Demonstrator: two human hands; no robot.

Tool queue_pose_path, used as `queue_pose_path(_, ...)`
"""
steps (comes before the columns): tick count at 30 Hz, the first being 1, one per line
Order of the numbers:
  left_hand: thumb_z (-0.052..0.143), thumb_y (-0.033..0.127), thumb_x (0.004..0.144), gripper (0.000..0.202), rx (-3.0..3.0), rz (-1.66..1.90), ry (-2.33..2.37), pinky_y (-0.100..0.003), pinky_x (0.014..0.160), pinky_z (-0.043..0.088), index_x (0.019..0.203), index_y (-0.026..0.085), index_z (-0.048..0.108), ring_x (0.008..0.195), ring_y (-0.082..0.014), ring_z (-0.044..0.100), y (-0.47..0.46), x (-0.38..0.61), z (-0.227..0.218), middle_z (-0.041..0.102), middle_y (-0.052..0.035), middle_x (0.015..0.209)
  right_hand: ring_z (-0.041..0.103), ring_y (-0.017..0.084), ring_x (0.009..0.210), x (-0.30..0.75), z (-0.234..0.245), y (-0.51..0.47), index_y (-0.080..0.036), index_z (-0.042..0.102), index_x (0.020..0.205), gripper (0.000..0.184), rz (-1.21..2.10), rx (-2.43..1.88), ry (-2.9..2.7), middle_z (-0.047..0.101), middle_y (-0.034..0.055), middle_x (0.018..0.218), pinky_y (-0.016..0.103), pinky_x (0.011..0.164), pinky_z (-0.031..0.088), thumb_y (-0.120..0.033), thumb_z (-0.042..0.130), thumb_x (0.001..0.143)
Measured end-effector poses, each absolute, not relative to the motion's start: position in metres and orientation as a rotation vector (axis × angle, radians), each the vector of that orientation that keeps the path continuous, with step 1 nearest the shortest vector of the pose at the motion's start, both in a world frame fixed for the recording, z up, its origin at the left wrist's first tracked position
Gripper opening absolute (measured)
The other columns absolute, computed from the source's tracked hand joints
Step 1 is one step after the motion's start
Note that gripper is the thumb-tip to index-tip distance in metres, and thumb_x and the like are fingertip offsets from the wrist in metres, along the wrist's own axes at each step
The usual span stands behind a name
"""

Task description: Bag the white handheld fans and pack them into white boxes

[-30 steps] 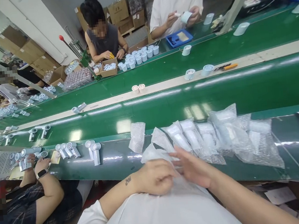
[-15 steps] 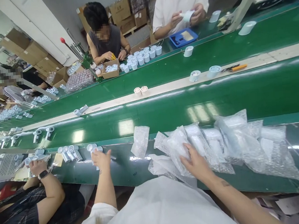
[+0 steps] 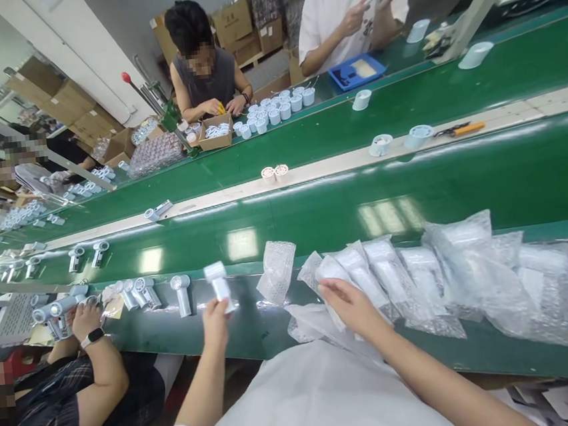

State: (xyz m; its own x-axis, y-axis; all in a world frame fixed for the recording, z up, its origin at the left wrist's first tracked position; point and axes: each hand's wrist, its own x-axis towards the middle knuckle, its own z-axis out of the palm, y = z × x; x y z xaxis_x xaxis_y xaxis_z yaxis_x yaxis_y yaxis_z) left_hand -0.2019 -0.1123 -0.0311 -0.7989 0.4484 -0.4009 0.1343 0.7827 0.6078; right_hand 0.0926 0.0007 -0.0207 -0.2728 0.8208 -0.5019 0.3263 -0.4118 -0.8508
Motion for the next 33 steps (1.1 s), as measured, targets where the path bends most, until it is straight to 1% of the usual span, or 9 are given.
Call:
queue_pose_path(3, 0.065, 0.043, 0.078, 0.035, 0.624, 1.113, 1.785, -0.026, 0.057, 0.053, 0.101, 0.016, 0.059, 0.071, -0.0158, 0.066, -0.094, -0.12, -0.033, 0.069, -0.0057, 0.089, 0.067, 0.027, 0.103, 0.064, 0.004, 0.011, -0.022, 0.063, 0.104, 0.042, 2.28, -1.272, -0.811, 0.069, 0.0119, 0.11, 0.044, 0.091, 0.054, -0.054, 0.068, 0.077)
queue_pose_path(6, 0.07, 0.048, 0.075, 0.038, 0.839, 0.909, 1.415, -0.026, 0.057, 0.053, 0.093, 0.015, 0.062, 0.066, -0.0153, 0.064, -0.054, -0.079, -0.03, 0.069, -0.0046, 0.08, 0.069, 0.028, 0.098, 0.057, 0.007, 0.021, -0.019, 0.063, 0.096, 0.043, 2.206, -1.168, -0.64, 0.073, 0.0107, 0.1, 0.042, 0.085, 0.057, -0.053, 0.075, 0.072)
queue_pose_path(9, 0.041, 0.049, 0.095, 0.044, 0.971, 0.62, 1.65, -0.027, 0.066, 0.054, 0.082, 0.014, 0.063, 0.066, -0.0147, 0.065, 0.015, -0.092, -0.025, 0.068, -0.0054, 0.072, 0.07, 0.026, 0.089, 0.078, 0.003, 0.031, -0.021, 0.062, 0.098, 0.04, 2.095, -1.242, -0.606, 0.074, 0.0073, 0.099, 0.039, 0.076, 0.059, -0.044, 0.079, 0.07)
queue_pose_path(11, 0.028, 0.041, 0.1, 0.045, 0.987, 0.509, 1.975, -0.027, 0.072, 0.053, 0.092, 0.014, 0.063, 0.072, -0.0151, 0.066, 0.066, -0.114, -0.027, 0.07, -0.0064, 0.077, 0.071, 0.024, 0.087, 0.096, 0.004, 0.035, -0.024, 0.061, 0.104, 0.04, 2.15, -1.284, -0.599, 0.074, 0.0053, 0.1, 0.035, 0.073, 0.059, -0.037, 0.08, 0.071)
queue_pose_path(17, 0.042, 0.039, 0.095, 0.041, 1.004, 0.122, 1.98, -0.029, 0.066, 0.051, 0.078, 0.012, 0.066, 0.059, -0.0198, 0.066, 0.127, -0.128, -0.059, 0.064, -0.0081, 0.056, 0.071, 0.024, 0.093, 0.124, 0.006, 0.03, -0.025, 0.06, 0.112, 0.041, 2.377, -1.255, -0.514, 0.074, 0.0059, 0.101, 0.03, 0.075, 0.057, -0.032, 0.075, 0.074)
queue_pose_path(22, 0.059, 0.044, 0.084, 0.029, 1.12, -0.006, 1.964, -0.029, 0.078, 0.05, 0.086, 0.015, 0.066, 0.086, -0.0239, 0.07, 0.082, -0.119, -0.072, 0.073, -0.0121, 0.083, 0.07, 0.026, 0.093, 0.129, -0.001, 0.038, -0.024, 0.059, 0.113, 0.046, 2.429, -1.216, -0.513, 0.072, 0.0074, 0.105, 0.033, 0.072, 0.057, -0.032, 0.076, 0.072)
queue_pose_path(26, 0.062, 0.058, 0.079, 0.058, 1.151, -0.089, 2.064, -0.036, 0.087, 0.049, 0.114, 0.013, 0.056, 0.105, -0.0304, 0.065, 0.05, -0.105, -0.08, 0.068, -0.0203, 0.106, 0.071, 0.025, 0.09, 0.119, 0.005, 0.053, -0.022, 0.058, 0.114, 0.046, 2.484, -1.163, -0.577, 0.072, 0.0088, 0.103, 0.032, 0.068, 0.057, -0.028, 0.074, 0.071)
queue_pose_path(30, 0.056, 0.031, 0.087, 0.034, 1.188, 0.079, 2.128, -0.04, 0.091, 0.046, 0.115, 0.011, 0.054, 0.107, -0.0299, 0.064, 0.026, -0.094, -0.09, 0.064, -0.0221, 0.112, 0.072, 0.027, 0.087, 0.11, 0.011, 0.054, -0.02, 0.059, 0.104, 0.036, 2.463, -1.217, -0.495, 0.073, 0.0096, 0.099, 0.033, 0.065, 0.057, -0.025, 0.072, 0.072)
queue_pose_path(33, 0.053, 0.017, 0.086, 0.014, 1.205, 0.246, 2.046, -0.036, 0.088, 0.047, 0.099, 0.015, 0.06, 0.098, -0.0243, 0.065, 0.005, -0.102, -0.087, 0.069, -0.0137, 0.101, 0.072, 0.026, 0.085, 0.113, 0.01, 0.046, -0.02, 0.057, 0.104, 0.036, 2.495, -1.234, -0.461, 0.072, 0.0089, 0.097, 0.033, 0.063, 0.057, -0.022, 0.072, 0.071)
